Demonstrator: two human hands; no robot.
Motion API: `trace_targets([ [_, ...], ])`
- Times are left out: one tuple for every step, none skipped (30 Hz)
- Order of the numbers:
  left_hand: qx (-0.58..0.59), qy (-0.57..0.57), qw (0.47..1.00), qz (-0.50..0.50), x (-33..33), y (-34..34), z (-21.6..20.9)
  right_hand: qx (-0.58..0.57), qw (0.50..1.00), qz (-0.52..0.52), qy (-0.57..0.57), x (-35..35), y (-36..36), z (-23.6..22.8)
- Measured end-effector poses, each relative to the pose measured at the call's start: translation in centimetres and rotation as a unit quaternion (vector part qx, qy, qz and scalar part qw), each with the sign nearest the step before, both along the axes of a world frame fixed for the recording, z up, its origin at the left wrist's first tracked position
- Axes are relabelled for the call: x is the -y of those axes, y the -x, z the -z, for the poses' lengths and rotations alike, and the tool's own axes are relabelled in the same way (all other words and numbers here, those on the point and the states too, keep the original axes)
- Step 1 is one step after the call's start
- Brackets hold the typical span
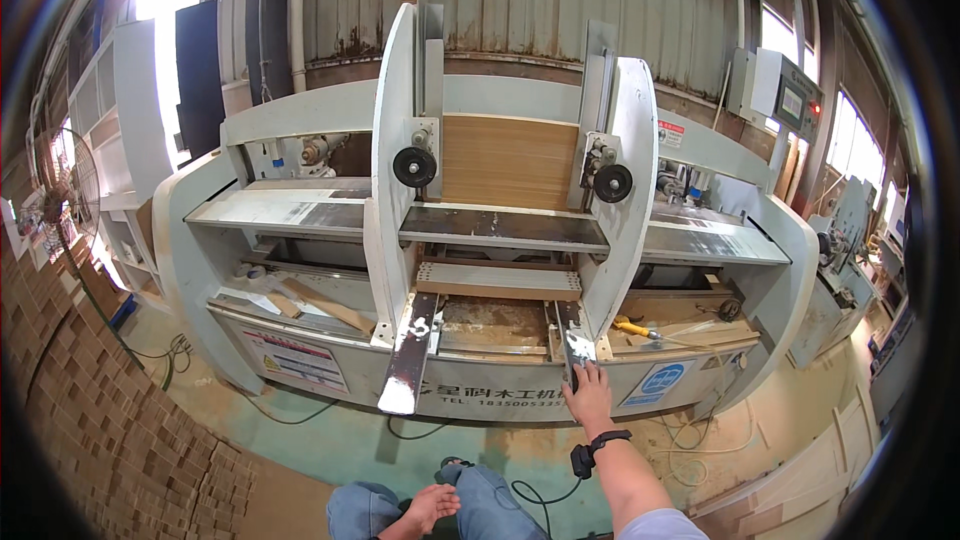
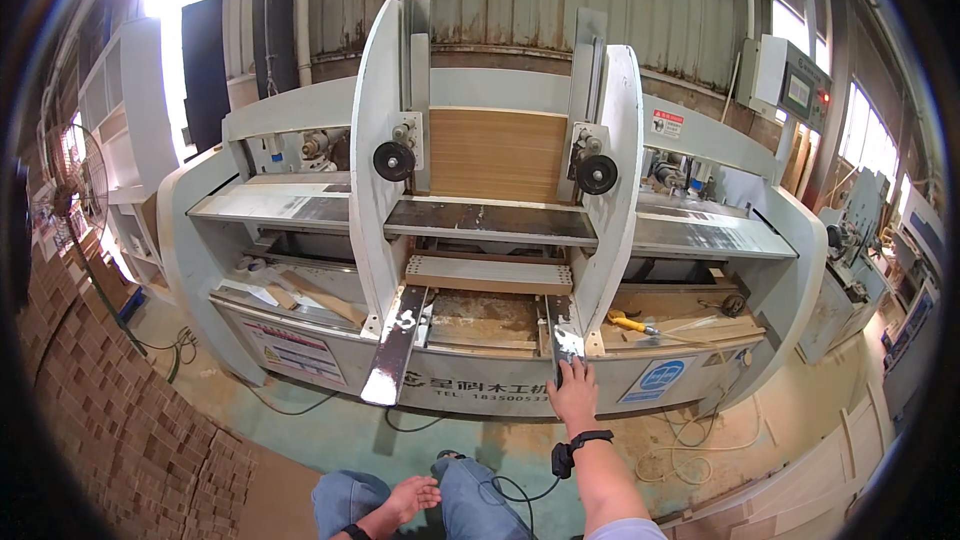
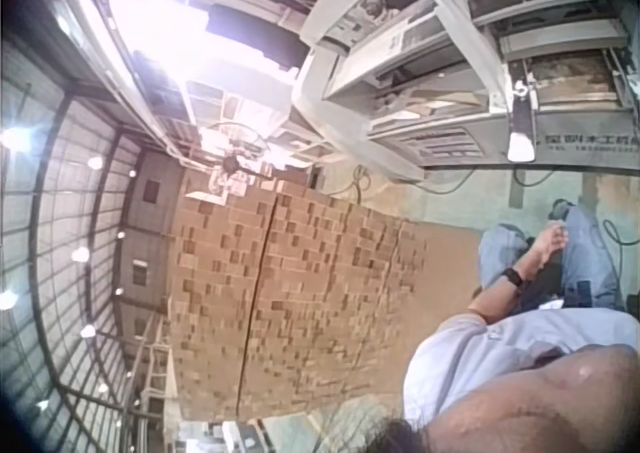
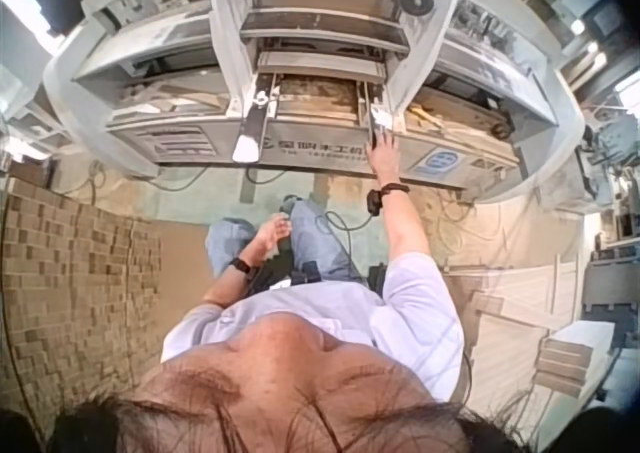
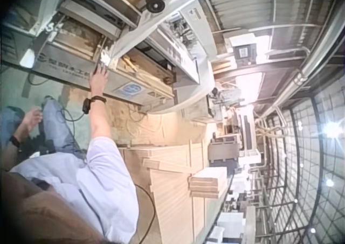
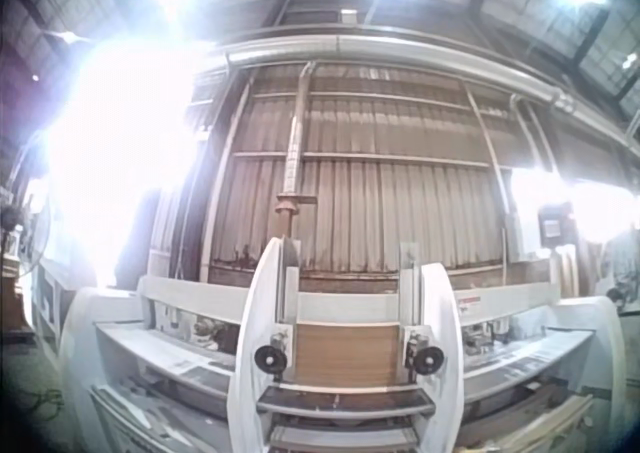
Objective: Operating a woodworking machine to process wood panels in a factory.
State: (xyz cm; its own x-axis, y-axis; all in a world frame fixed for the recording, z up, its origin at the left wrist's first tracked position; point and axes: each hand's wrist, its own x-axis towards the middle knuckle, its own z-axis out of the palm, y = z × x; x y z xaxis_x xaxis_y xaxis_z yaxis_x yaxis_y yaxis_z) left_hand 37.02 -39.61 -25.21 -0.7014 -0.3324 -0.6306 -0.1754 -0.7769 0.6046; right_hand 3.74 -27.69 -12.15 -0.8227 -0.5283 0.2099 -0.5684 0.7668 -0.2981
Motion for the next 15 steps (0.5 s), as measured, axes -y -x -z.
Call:
trace_targets([
  [0.0, 0.001, 1.0, 0.001, 0.01, -0.04, -0.06, 0.0, 1.0, -0.001, 0.0, 0.04, -0.05, -0.03],
  [0.001, 0.002, 1.0, 0.0, 0.0, -0.08, -0.13, 0.002, 1.0, 0.001, -0.001, 0.08, -0.1, -0.07],
  [0.0, 0.004, 1.0, 0.0, -0.01, -0.12, -0.2, 0.004, 1.0, 0.003, -0.002, 0.13, -0.13, -0.1],
  [-0.001, 0.007, 1.0, 0.001, -0.02, -0.1, -0.25, 0.003, 1.0, 0.003, -0.001, 0.12, -0.09, -0.04],
  [-0.001, 0.007, 1.0, 0.001, -0.02, -0.09, -0.25, 0.004, 1.0, 0.004, -0.002, 0.09, -0.06, 0.03],
  [0.002, 0.009, 1.0, 0.002, -0.02, -0.08, -0.24, 0.004, 1.0, 0.004, -0.002, 0.08, -0.05, 0.08],
  [0.005, 0.011, 1.0, 0.003, -0.02, -0.07, -0.26, 0.003, 1.0, 0.004, -0.002, 0.07, -0.07, 0.1],
  [0.004, 0.012, 1.0, 0.002, -0.03, -0.11, -0.26, -0.004, 1.0, 0.006, -0.007, 0.07, -0.15, 0.05],
  [0.003, 0.016, 1.0, 0.003, -0.05, -0.17, -0.27, -0.011, 1.0, 0.009, -0.012, 0.09, -0.21, 0.04],
  [0.001, 0.021, 1.0, 0.004, -0.06, -0.2, -0.24, -0.011, 1.0, 0.008, -0.012, 0.06, -0.2, 0.08],
  [0.001, 0.021, 1.0, 0.003, -0.06, -0.22, -0.19, -0.014, 1.0, 0.005, -0.008, -0.01, -0.16, 0.13],
  [0.0, 0.019, 1.0, 0.003, -0.07, -0.25, -0.15, -0.016, 1.0, 0.002, -0.005, -0.05, -0.15, 0.17],
  [0.0, 0.016, 1.0, 0.003, -0.09, -0.29, -0.05, -0.016, 1.0, 0.002, -0.005, -0.06, -0.16, 0.19],
  [0.0, 0.016, 1.0, 0.003, -0.09, -0.34, 0.06, -0.019, 1.0, 0.002, -0.003, -0.06, -0.19, 0.19],
  [-0.003, 0.016, 1.0, 0.003, -0.09, -0.38, 0.17, -0.021, 1.0, 0.002, -0.001, -0.06, -0.21, 0.19],
])
